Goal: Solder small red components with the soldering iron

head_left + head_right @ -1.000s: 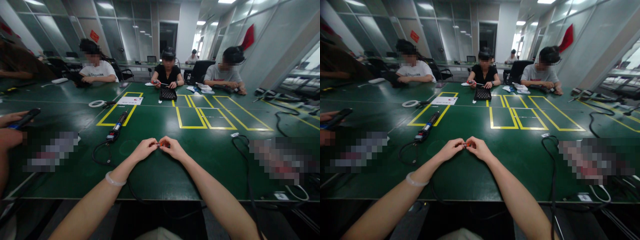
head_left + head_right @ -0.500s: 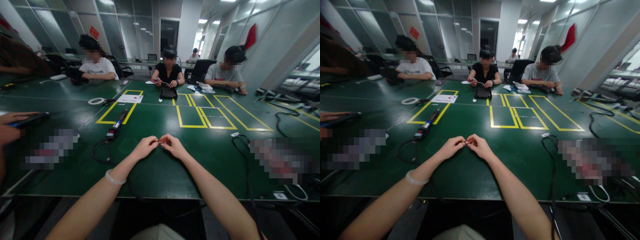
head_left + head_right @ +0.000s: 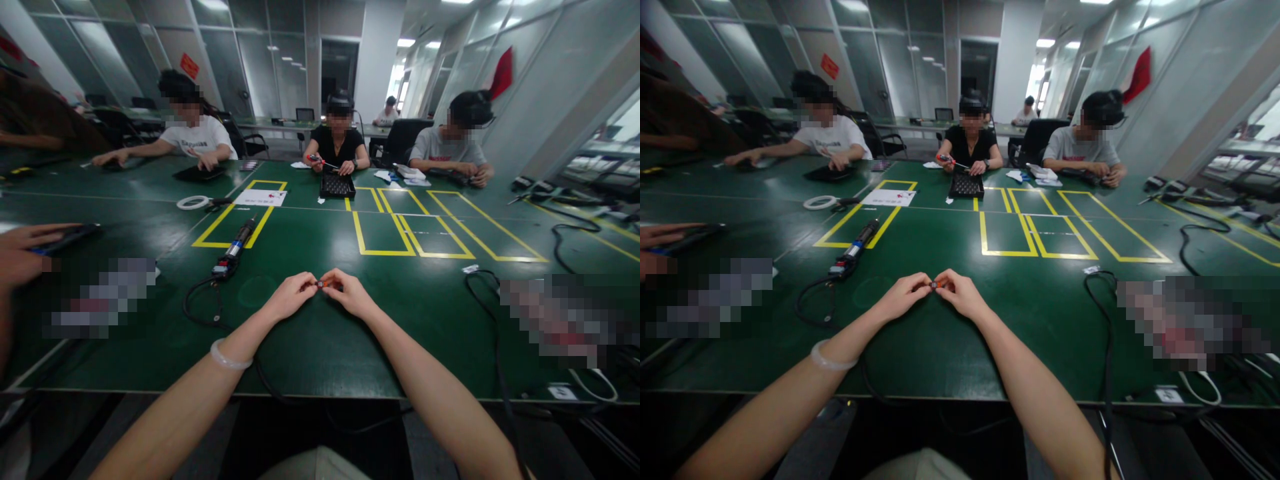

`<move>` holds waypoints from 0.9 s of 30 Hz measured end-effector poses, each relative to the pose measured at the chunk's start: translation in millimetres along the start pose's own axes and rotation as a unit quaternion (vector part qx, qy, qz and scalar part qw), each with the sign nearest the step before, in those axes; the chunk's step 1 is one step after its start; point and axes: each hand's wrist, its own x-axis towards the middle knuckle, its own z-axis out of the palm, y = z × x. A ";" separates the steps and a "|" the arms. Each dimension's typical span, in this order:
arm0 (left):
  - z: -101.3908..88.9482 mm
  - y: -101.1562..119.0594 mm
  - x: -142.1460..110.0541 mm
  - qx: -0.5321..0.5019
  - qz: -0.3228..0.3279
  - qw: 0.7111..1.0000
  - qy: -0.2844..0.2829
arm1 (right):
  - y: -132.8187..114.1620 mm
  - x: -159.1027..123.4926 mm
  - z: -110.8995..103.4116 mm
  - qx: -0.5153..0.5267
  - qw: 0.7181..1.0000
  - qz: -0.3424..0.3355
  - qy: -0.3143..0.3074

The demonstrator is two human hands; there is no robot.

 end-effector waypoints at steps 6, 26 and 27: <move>0.7 -3.3 1.1 -0.001 -0.003 1.000 0.005 | -3.0 -0.9 1.2 -0.018 1.000 -0.004 -0.003; -35.3 -7.7 3.7 0.125 -0.011 0.987 0.101 | 4.0 -1.0 -6.8 -0.105 0.994 0.011 0.030; -46.5 -16.6 5.1 0.151 -0.024 0.981 0.120 | 4.5 -1.1 -6.5 -0.103 0.994 0.012 0.026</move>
